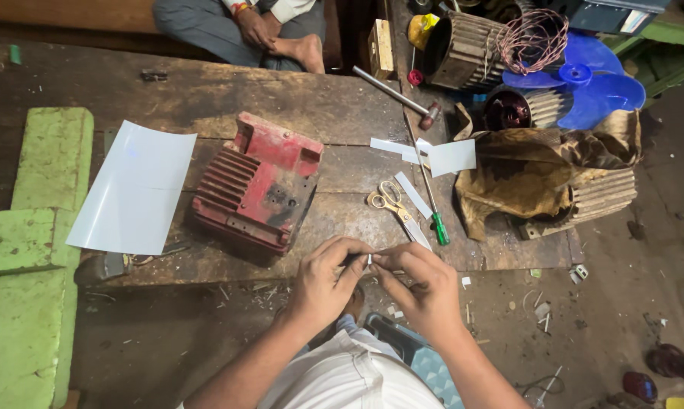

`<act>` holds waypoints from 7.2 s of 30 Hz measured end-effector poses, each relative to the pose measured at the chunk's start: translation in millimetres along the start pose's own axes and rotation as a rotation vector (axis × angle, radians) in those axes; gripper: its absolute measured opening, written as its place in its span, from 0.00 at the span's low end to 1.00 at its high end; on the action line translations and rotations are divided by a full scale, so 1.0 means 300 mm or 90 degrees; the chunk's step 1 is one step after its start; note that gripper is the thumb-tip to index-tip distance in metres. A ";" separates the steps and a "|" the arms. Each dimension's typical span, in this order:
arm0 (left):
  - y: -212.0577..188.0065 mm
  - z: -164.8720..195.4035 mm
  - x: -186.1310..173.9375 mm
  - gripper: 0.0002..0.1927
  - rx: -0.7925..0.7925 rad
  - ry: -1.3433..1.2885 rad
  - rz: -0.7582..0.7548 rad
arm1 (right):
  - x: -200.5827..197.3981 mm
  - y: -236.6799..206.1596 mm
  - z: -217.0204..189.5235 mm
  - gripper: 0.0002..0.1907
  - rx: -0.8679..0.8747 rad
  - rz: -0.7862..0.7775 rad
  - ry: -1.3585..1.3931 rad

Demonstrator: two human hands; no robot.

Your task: The person cuts small strips of white adhesive tape with scissors and applies them to the slots of a red motor housing. They repeatedly cut, peel, and press the tape into place, flipping the housing to access different sides.

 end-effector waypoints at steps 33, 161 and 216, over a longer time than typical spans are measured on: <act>0.176 -0.361 0.216 0.07 0.173 0.483 -0.202 | 0.168 0.189 0.577 0.26 0.060 0.025 -0.295; 0.204 -0.127 0.088 0.13 -0.298 0.135 0.023 | 0.199 0.135 0.377 0.21 -0.181 0.100 0.064; 0.145 -0.343 -0.260 0.28 -0.146 0.696 0.036 | 0.694 0.176 0.519 0.10 0.189 -0.217 0.256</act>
Point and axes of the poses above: each hand's wrist, its own y-axis towards the middle knuckle, its own x-axis out of the palm, z = x × y, the point moved 1 cm from there along y, towards the middle knuckle, and after that the axes turned 5 degrees about x, right-handed, at the moved point
